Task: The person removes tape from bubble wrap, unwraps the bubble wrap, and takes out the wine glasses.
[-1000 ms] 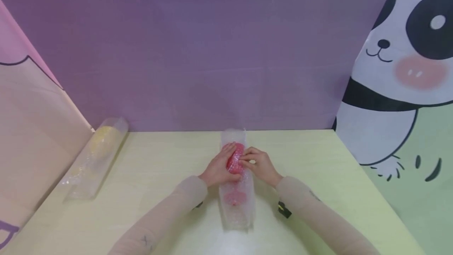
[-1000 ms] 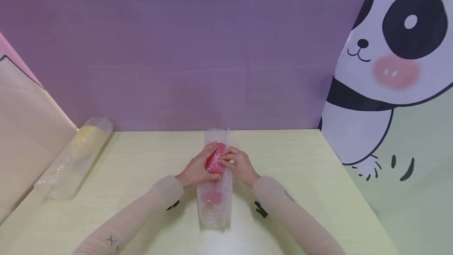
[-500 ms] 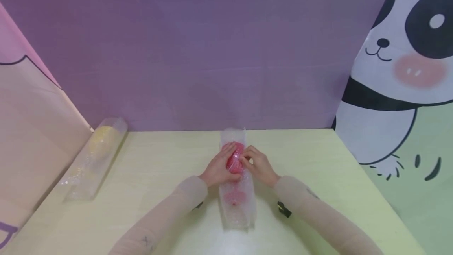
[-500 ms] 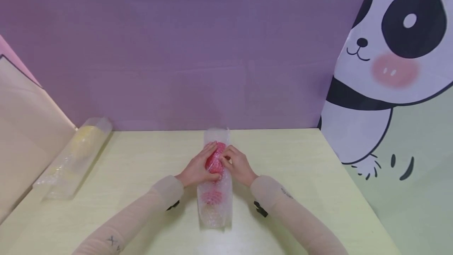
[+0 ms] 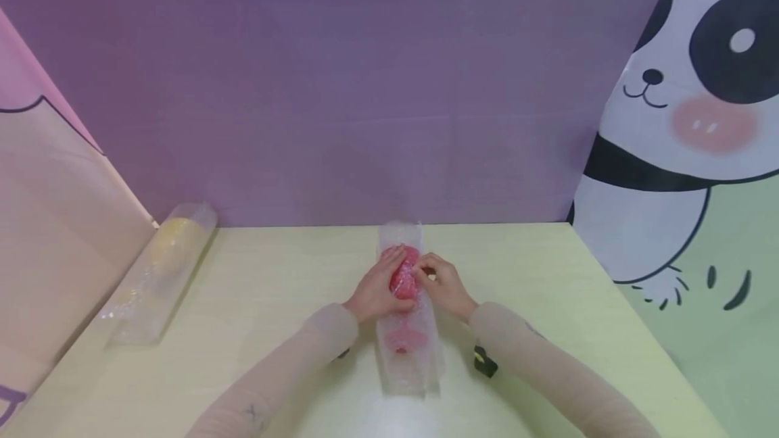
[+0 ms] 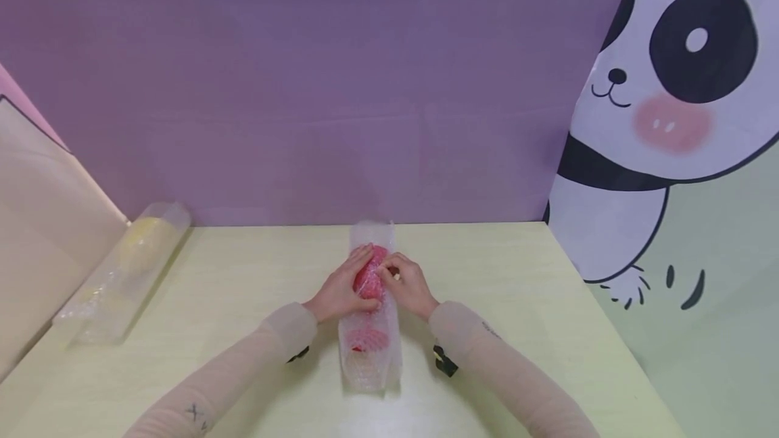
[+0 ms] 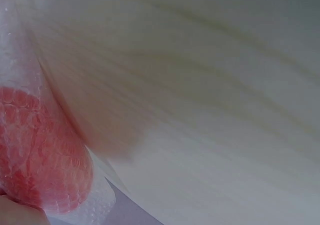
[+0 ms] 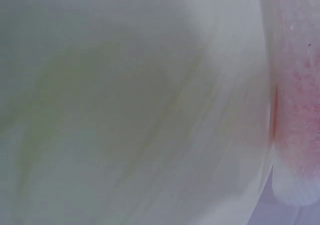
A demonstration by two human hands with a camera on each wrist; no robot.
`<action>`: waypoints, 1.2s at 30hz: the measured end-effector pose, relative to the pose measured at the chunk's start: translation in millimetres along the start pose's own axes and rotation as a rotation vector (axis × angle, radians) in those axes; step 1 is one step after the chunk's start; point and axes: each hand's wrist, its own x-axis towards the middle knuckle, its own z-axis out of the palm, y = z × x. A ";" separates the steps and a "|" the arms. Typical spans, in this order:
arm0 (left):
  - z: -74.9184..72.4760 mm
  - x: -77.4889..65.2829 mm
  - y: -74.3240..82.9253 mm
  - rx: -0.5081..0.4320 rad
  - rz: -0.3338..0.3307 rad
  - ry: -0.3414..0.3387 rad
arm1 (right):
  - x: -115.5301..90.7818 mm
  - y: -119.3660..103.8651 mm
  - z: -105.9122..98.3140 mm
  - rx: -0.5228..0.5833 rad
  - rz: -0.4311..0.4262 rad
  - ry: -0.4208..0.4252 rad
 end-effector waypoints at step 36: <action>-0.4 2.9 5.0 -0.002 0.007 0.001 | -6.6 -33.3 -13.9 0.179 0.233 -0.019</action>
